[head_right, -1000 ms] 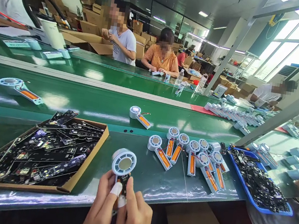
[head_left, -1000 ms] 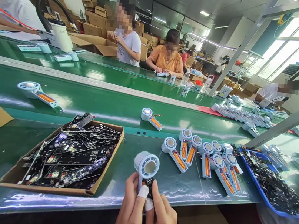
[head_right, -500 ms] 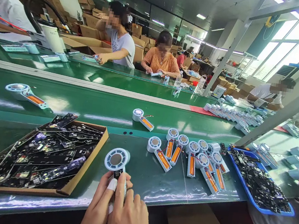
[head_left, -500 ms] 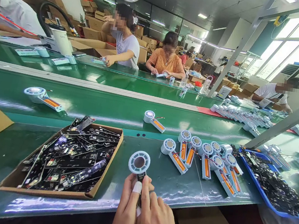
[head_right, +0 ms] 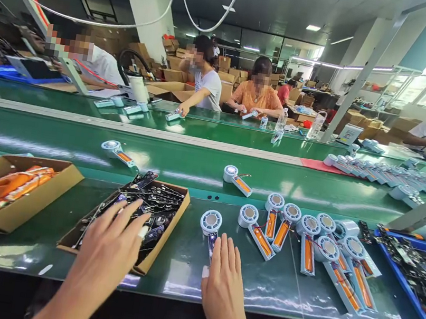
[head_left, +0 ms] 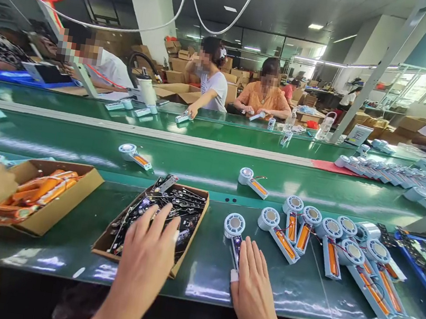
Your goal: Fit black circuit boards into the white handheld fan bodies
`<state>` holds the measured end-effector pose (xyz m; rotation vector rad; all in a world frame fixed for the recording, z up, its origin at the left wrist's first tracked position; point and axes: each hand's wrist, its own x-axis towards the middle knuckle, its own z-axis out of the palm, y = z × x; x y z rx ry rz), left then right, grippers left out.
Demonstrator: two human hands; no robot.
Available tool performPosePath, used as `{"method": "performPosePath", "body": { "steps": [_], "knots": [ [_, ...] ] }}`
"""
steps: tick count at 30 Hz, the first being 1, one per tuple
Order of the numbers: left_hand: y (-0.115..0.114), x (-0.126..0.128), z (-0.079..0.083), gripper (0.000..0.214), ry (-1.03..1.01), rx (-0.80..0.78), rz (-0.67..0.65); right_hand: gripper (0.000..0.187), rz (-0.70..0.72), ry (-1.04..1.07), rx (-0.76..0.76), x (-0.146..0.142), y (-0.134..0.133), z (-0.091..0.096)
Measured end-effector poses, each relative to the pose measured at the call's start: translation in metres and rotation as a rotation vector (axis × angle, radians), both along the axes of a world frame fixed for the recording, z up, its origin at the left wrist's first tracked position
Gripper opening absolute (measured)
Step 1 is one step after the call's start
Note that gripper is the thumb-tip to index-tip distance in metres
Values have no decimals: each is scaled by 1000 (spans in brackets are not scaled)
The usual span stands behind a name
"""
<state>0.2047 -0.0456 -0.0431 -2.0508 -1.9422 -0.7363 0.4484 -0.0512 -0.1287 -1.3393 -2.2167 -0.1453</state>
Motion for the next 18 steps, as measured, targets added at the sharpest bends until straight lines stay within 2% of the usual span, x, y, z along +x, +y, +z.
{"method": "performPosePath", "body": {
  "steps": [2, 4, 7, 10, 14, 16, 18],
  "knots": [
    [14, -22, 5, 39, 202, -75, 22, 78, 21, 81, -62, 3, -1, 1],
    [24, -38, 6, 35, 293, -181, 9, 74, 25, 194, -104, 7, -4, 3],
    [30, -51, 6, 34, 295, -273, -66, 62, 3, 350, -108, 18, -8, 5],
    [34, -57, 3, 34, 258, -281, -116, 47, -44, 429, -60, 36, -7, 11],
    [44, -61, 7, 23, 275, -229, -221, 28, -97, 416, 79, 68, 6, 28],
    [47, -61, 14, 25, 226, -170, -269, 24, -134, 326, 136, 80, 17, 37],
    [46, -59, 24, 34, 91, -81, -272, 24, -189, 160, 146, 84, 29, 41]
  ]
}}
